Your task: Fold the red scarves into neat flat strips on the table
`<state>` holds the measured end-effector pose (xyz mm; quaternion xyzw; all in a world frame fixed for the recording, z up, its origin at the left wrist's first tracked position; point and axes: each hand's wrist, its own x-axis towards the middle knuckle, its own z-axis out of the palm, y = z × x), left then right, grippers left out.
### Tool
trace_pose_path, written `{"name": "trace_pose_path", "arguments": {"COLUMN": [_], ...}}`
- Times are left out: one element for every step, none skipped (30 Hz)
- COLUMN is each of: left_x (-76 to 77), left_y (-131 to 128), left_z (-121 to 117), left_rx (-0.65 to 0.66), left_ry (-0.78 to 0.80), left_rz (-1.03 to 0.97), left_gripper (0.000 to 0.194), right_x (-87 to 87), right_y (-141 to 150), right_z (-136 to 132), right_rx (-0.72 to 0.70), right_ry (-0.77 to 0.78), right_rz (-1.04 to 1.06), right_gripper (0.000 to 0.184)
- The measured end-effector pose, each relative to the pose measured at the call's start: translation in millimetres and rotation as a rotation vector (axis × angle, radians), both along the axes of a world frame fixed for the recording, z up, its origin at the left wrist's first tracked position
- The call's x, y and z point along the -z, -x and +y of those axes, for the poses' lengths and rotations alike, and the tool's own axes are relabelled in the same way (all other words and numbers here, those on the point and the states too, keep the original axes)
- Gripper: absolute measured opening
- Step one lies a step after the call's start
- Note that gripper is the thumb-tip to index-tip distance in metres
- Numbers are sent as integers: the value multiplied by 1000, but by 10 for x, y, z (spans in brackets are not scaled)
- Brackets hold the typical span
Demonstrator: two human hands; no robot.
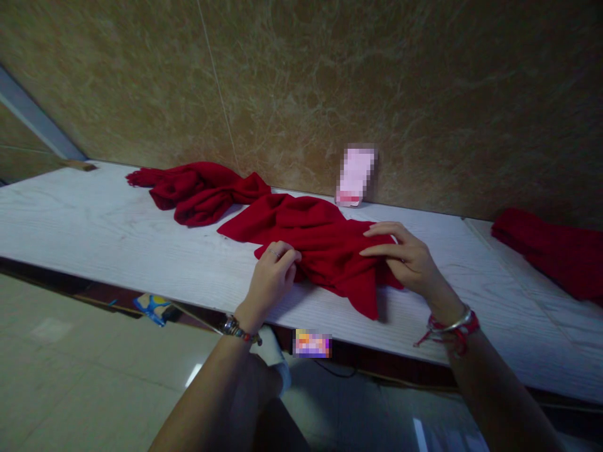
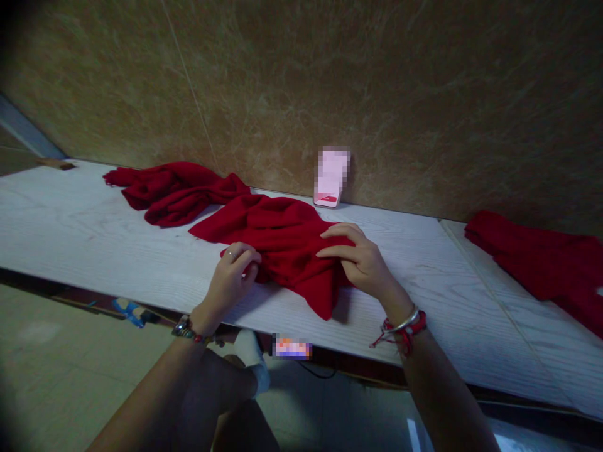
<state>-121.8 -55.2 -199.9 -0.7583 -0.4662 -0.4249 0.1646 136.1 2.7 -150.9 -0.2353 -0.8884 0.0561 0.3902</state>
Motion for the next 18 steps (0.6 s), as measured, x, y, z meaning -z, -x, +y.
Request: {"name": "trace_pose_path", "arguments": {"left_x": [0, 1, 3, 5, 7, 9, 11, 12, 11, 9, 3, -5, -16, -30, -44, -58, -68, -73], "left_y": [1, 3, 5, 7, 9, 11, 12, 12, 12, 12, 11, 9, 5, 0, -7, -16, -26, -36], "left_z": [1, 4, 8, 11, 15, 17, 18, 17, 15, 12, 6, -2, -12, -24, -37, -50, -61, -68], "left_rx": [2, 2, 4, 8, 14, 22, 29, 37, 46, 55, 65, 78, 94, 113, 135, 161, 189, 218], "left_ry": [3, 5, 11, 20, 28, 38, 49, 62, 73, 81, 86, 89, 87, 87, 93, 105, 119, 131], "left_rz": [6, 11, 13, 14, 14, 14, 16, 19, 24, 31, 39, 47, 56, 64, 73, 82, 92, 106], "left_gripper": [22, 22, 22, 22, 22, 22, 22, 22, 22, 22, 22, 22, 22, 21, 19, 17, 15, 15], "right_x": [-23, -38, -45, -47, -45, -41, -36, -32, -28, -26, -23, -21, -19, -18, -17, -18, -21, -27], "right_y": [14, 27, 38, 47, 54, 59, 62, 63, 61, 58, 53, 47, 40, 33, 26, 21, 17, 16], "right_z": [-39, -71, -95, -112, -123, -129, -130, -130, -127, -123, -117, -112, -107, -102, -99, -99, -101, -105], "right_rx": [-40, -71, -99, -121, -138, -151, -156, -156, -151, -143, -135, -128, -121, -118, -116, -115, -113, -108], "right_ry": [8, 17, 27, 39, 51, 63, 70, 69, 63, 52, 36, 18, 0, -16, -27, -31, -27, -18], "right_rz": [-2, -15, -41, -76, -114, -150, -179, -198, -209, -215, -220, -225, -234, -244, -255, -263, -267, -264], "right_gripper": [40, 38, 35, 32, 27, 22, 18, 16, 15, 15, 15, 14, 12, 10, 10, 10, 12, 13]}}
